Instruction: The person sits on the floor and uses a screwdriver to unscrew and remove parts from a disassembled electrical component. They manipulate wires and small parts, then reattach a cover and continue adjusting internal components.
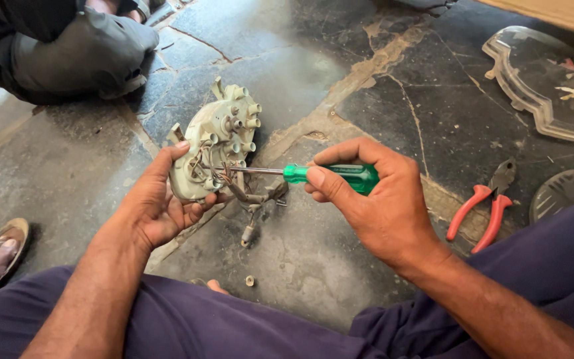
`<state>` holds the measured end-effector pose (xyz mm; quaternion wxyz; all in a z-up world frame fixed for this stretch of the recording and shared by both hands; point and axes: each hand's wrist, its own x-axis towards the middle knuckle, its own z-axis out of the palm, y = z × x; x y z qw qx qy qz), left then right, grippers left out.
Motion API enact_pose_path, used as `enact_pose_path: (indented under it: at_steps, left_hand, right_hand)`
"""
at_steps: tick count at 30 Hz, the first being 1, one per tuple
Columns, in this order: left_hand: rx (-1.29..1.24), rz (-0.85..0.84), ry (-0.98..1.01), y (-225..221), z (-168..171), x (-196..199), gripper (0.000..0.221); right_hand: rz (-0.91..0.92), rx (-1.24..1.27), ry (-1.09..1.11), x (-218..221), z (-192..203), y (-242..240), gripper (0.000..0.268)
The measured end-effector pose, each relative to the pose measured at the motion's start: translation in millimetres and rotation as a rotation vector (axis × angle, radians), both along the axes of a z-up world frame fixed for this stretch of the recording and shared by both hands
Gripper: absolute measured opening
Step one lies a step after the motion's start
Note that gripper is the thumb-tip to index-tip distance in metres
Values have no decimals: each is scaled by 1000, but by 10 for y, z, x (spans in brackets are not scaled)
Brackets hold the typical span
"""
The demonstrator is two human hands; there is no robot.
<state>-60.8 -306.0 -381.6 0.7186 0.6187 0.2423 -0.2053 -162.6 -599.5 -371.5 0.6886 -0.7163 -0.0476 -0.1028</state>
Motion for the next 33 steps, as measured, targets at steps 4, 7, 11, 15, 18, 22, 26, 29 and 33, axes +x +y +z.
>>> enact_pose_path:
  at_steps: [4, 7, 11, 15, 18, 22, 26, 29, 33]
  left_hand:
    - [16, 11, 6, -13, 13, -1, 55]
    - [29, 19, -1, -13, 16, -12, 55]
    - [17, 9, 0, -17, 21, -19, 55]
    - [11, -6, 9, -19, 23, -5, 56]
    - [6, -8, 9, -6, 17, -5, 54]
    - [9, -20, 13, -16, 20, 7, 55]
    - [18, -30, 8, -30, 40, -2, 54]
    - [88, -20, 10, -59, 56, -19, 52]
    - [193, -86, 42, -61, 59, -22, 57]
  right_hand:
    - [-5, -14, 7, -4, 10, -7, 19]
    - [-5, -16, -12, 0, 19, -8, 19]
    - [1, 7, 6, 8, 22, 0, 19]
    - [-13, 27, 22, 18, 18, -13, 18]
    - [-14, 19, 31, 24, 21, -15, 18]
    - [-8, 25, 23, 34, 14, -15, 18]
    - [-10, -3, 33, 32, 10, -11, 19]
    - [1, 25, 71, 36, 3, -4, 20]
    - [73, 202, 176, 96, -54, -48, 27]
